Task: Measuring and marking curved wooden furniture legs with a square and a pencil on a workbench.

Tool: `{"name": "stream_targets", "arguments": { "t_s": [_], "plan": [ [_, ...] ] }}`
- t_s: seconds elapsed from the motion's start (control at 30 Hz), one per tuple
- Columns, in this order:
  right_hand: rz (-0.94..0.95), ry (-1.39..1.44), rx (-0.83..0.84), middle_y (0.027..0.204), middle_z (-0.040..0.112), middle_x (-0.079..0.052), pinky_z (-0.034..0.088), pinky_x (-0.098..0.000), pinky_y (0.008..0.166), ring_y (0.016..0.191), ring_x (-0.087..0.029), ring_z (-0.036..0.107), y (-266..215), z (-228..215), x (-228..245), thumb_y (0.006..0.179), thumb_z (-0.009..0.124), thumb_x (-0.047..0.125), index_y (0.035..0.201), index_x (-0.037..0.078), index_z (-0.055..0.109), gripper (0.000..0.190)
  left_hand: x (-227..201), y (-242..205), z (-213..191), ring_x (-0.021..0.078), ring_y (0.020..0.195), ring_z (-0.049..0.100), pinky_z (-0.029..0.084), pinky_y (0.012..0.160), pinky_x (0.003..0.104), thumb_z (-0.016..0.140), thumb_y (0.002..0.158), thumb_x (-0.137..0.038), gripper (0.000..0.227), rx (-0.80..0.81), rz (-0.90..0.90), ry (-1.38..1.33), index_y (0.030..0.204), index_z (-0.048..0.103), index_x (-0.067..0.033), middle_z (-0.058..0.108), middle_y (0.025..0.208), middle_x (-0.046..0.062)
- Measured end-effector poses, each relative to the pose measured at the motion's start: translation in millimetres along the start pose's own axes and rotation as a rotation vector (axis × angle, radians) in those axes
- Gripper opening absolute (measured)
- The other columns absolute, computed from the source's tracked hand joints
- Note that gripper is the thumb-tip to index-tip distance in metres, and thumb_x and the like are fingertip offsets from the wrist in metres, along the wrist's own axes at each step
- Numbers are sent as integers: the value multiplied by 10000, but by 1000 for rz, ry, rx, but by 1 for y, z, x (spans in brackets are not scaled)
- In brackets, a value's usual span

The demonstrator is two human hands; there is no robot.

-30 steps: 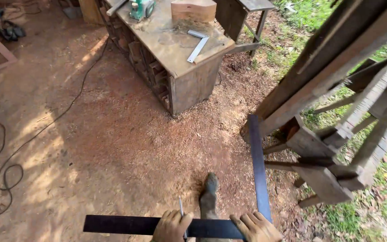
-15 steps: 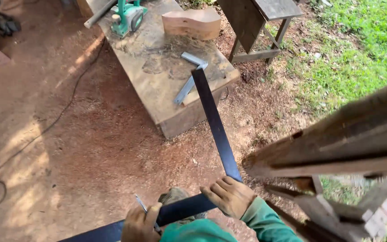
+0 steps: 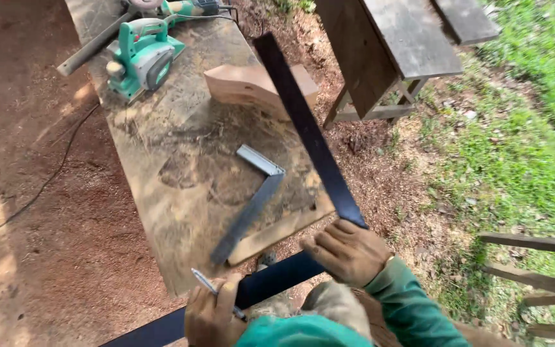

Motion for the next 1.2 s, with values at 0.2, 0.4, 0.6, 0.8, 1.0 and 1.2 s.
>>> {"name": "stream_targets", "arguments": {
  "t_s": [0.2,0.4,0.6,0.8,1.0,1.2],
  "plan": [
    [3,91,-112,1011,613,-74,492,-361,776,785,-227,579,-3,-13,-127,855,652,163,1226,33,625,394,-43,91,58,309,734,631,498,699,437,688,649,-147,460,-18,54,52,1100,685,-62,701,1000,109],
    [-76,255,-119,1033,645,-87,495,-416,859,817,-234,610,-35,12,-244,865,650,208,1252,20,634,431,-79,120,173,229,765,673,516,674,404,662,770,-158,373,-25,-35,234,1139,711,-135,684,894,66],
    [58,208,91,1016,666,-1,488,-475,1003,1020,-187,672,-130,100,-394,868,649,458,1318,245,639,498,-182,242,219,230,781,637,531,718,404,676,926,-126,204,40,-85,362,1128,677,-100,655,894,119],
    [299,275,-126,915,717,3,578,-379,889,824,-179,698,-95,33,-529,602,783,131,1162,265,740,578,-271,307,232,200,1318,572,423,1162,443,749,960,-225,283,-308,-21,370,1233,677,-240,651,1345,48],
    [373,697,-347,1082,725,-249,582,-363,791,873,-297,715,-22,-22,-593,712,745,-127,1230,-125,667,523,-205,251,356,95,756,775,677,691,246,745,843,-250,72,-438,-687,12,810,739,-186,764,829,-33],
    [320,1070,-369,1056,642,-251,592,-396,906,866,-301,666,-6,-20,-677,1066,532,-93,1272,-162,566,220,-175,244,386,129,419,559,424,374,245,736,809,-3,99,-757,-1287,-1125,821,645,-40,671,612,88]
  ]
}}
Point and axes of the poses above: each hand's wrist, its own y-axis towards the middle knuckle, its own z-axis out of the palm, x = y × z, the point moved 10 cm from there along y, towards the middle knuckle
